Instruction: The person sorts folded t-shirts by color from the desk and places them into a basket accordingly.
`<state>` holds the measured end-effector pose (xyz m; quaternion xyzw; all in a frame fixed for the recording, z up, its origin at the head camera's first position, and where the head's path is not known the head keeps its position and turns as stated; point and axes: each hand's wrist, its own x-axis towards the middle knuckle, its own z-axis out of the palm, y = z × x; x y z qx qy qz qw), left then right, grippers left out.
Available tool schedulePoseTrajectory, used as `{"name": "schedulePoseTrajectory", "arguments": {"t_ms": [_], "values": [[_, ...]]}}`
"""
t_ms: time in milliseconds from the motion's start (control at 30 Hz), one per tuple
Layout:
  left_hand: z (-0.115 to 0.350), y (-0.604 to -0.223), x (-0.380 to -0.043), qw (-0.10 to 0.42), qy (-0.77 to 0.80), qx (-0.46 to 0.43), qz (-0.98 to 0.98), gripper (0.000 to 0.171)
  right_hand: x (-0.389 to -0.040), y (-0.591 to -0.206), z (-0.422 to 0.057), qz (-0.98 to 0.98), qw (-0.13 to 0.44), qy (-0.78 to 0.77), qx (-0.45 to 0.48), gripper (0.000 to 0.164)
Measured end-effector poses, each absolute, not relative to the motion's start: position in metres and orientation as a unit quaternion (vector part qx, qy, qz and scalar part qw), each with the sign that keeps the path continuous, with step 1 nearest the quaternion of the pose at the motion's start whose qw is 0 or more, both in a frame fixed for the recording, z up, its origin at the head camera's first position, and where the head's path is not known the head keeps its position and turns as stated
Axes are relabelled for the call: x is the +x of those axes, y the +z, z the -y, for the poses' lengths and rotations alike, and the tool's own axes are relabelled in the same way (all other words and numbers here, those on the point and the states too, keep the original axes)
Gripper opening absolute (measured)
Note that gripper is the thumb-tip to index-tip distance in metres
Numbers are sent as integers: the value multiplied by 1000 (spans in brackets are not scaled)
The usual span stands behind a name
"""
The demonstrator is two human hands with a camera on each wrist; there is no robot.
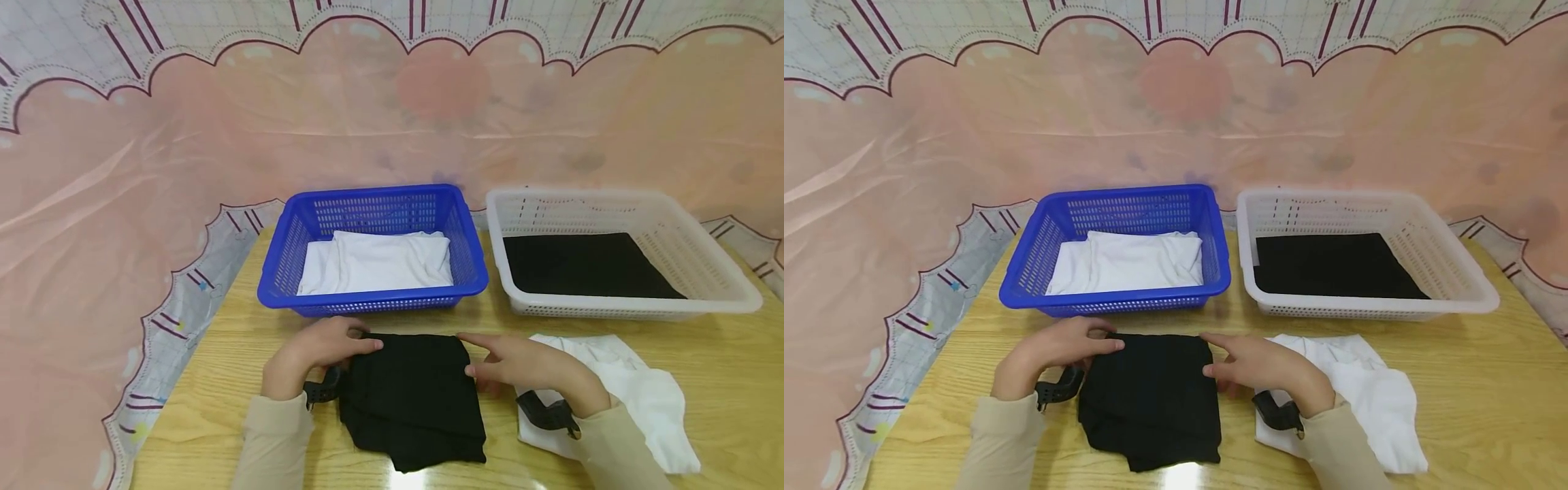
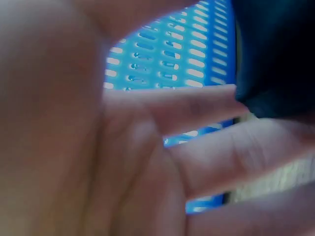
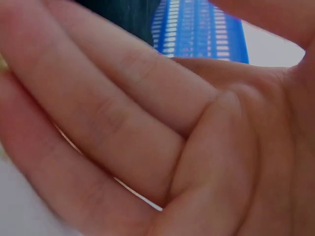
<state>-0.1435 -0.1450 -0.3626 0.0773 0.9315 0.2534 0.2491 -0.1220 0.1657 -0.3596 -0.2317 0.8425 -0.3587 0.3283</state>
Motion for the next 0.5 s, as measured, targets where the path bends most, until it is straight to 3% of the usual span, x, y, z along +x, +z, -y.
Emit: {"name": "schedulePoseTrajectory", "arguments": {"t_ms": [200,500], "values": [[140,-362,-144,240,268,101,-928,71,-118,-357,-157,-847,340,-337,-229,69],[140,-368,-144,250,331,118,-902,69,-117,-357,-154,-860,306,-303,-273,69]]}}
